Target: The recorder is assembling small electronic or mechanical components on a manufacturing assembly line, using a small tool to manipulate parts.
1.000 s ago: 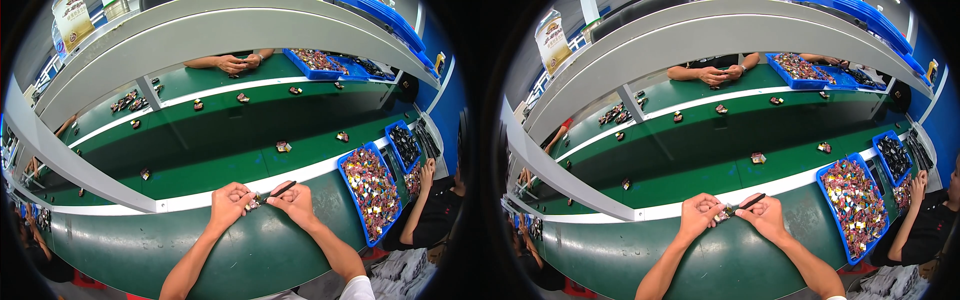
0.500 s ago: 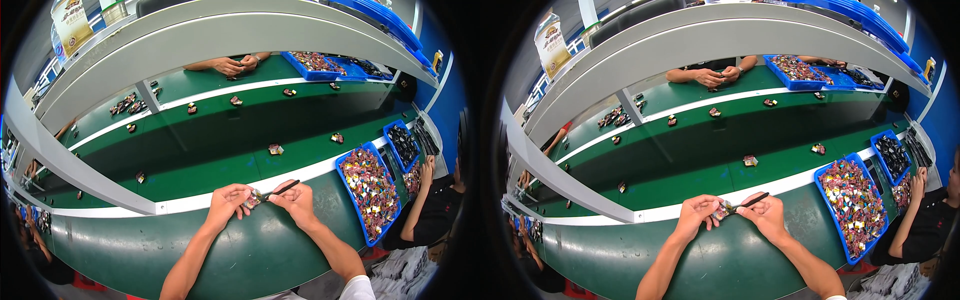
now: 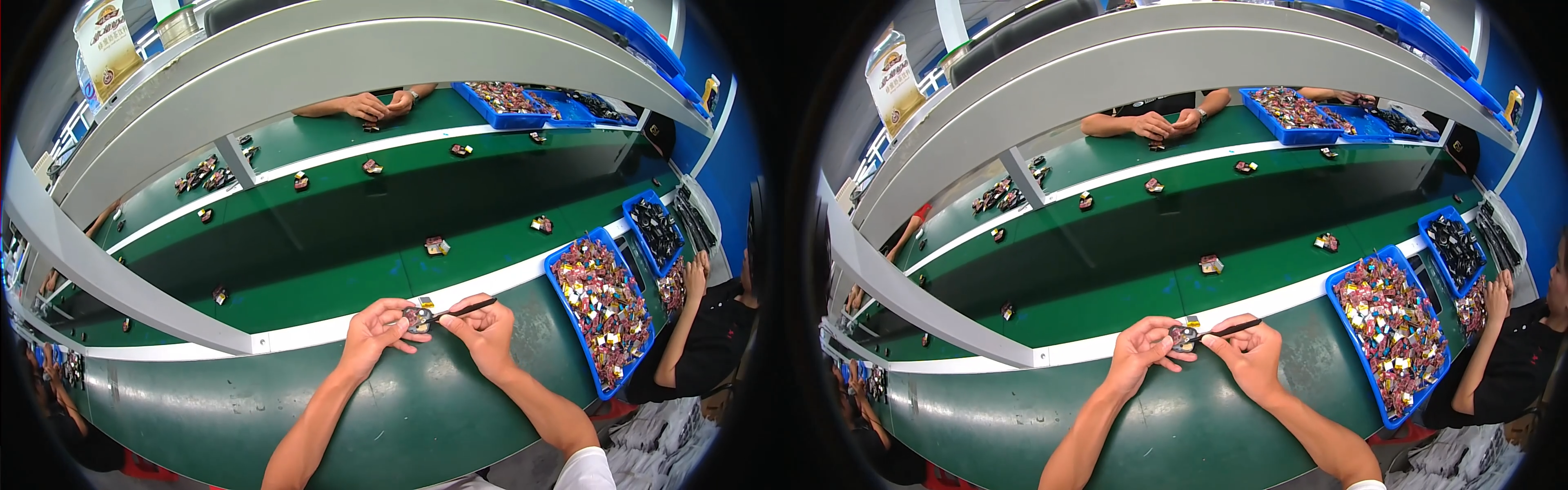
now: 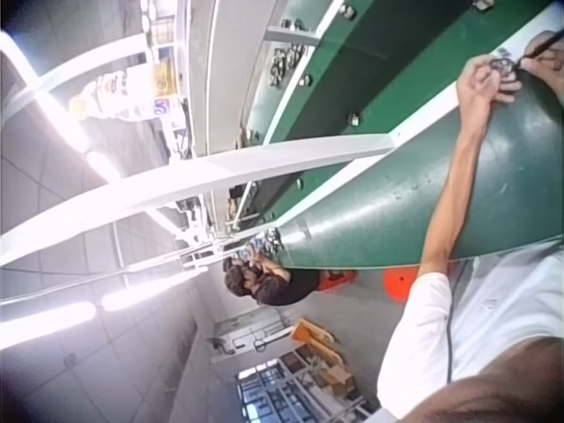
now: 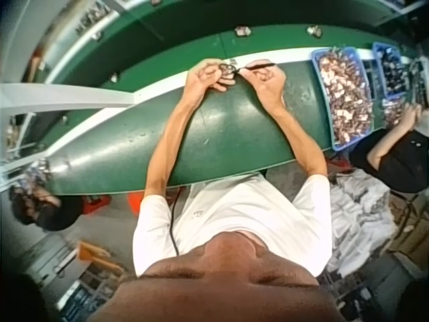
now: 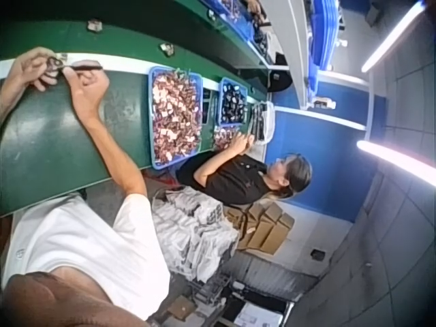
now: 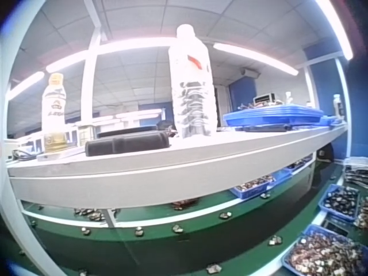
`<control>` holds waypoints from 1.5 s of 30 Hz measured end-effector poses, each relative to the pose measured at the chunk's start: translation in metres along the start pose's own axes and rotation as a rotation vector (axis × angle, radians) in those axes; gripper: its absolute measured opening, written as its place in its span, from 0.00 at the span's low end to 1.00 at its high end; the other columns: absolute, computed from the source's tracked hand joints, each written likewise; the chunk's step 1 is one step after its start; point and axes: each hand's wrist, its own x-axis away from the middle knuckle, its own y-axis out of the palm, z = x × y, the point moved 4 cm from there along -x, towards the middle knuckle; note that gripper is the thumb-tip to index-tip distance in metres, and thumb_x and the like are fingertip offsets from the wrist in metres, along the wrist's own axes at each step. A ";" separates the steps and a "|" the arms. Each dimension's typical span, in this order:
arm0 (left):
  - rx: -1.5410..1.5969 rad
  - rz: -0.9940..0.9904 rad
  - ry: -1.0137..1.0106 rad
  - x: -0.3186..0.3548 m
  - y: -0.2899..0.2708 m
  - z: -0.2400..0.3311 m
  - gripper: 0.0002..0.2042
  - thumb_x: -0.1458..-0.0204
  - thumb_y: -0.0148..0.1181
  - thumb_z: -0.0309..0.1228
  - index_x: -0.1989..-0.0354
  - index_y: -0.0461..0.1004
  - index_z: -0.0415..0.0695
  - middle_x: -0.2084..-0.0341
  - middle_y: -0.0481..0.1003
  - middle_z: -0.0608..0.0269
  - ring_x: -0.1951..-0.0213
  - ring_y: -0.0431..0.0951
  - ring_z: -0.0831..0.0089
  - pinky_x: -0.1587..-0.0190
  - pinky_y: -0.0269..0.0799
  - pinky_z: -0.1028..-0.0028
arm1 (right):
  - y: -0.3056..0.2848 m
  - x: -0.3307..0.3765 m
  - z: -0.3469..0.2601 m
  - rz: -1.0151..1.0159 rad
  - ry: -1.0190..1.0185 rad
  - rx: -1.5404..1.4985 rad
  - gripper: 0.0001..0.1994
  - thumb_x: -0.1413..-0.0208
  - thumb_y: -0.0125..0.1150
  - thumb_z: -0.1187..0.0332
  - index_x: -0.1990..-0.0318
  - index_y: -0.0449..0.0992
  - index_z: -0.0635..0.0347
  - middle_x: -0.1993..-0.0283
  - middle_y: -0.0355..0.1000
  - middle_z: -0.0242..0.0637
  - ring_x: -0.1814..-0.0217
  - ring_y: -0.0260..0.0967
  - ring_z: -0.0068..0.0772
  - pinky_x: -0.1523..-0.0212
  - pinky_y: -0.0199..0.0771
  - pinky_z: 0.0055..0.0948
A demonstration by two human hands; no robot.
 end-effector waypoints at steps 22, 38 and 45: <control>0.049 -0.012 0.076 0.002 -0.005 -0.002 0.15 0.36 0.55 0.28 0.46 0.69 0.32 0.61 0.80 0.46 0.67 0.86 0.56 0.76 0.82 0.73 | 0.007 0.005 -0.009 -0.045 -0.110 0.173 0.09 0.49 0.69 0.84 0.63 0.76 0.67 0.70 0.79 0.34 0.80 0.57 0.04 0.80 0.53 0.12; 0.012 0.019 0.092 0.004 0.001 0.001 0.15 0.35 0.54 0.31 0.46 0.71 0.32 0.60 0.80 0.48 0.71 0.85 0.61 0.78 0.79 0.76 | 0.010 0.012 -0.007 -0.010 -0.155 0.194 0.07 0.49 0.72 0.81 0.64 0.79 0.66 0.73 0.75 0.27 0.82 0.54 0.04 0.81 0.49 0.12; 0.001 -0.002 0.086 0.005 -0.001 -0.003 0.14 0.34 0.52 0.30 0.47 0.72 0.32 0.60 0.80 0.49 0.71 0.85 0.63 0.79 0.78 0.76 | 0.011 0.016 -0.009 0.013 -0.181 0.233 0.07 0.50 0.73 0.80 0.66 0.80 0.66 0.73 0.77 0.28 0.83 0.55 0.04 0.82 0.48 0.13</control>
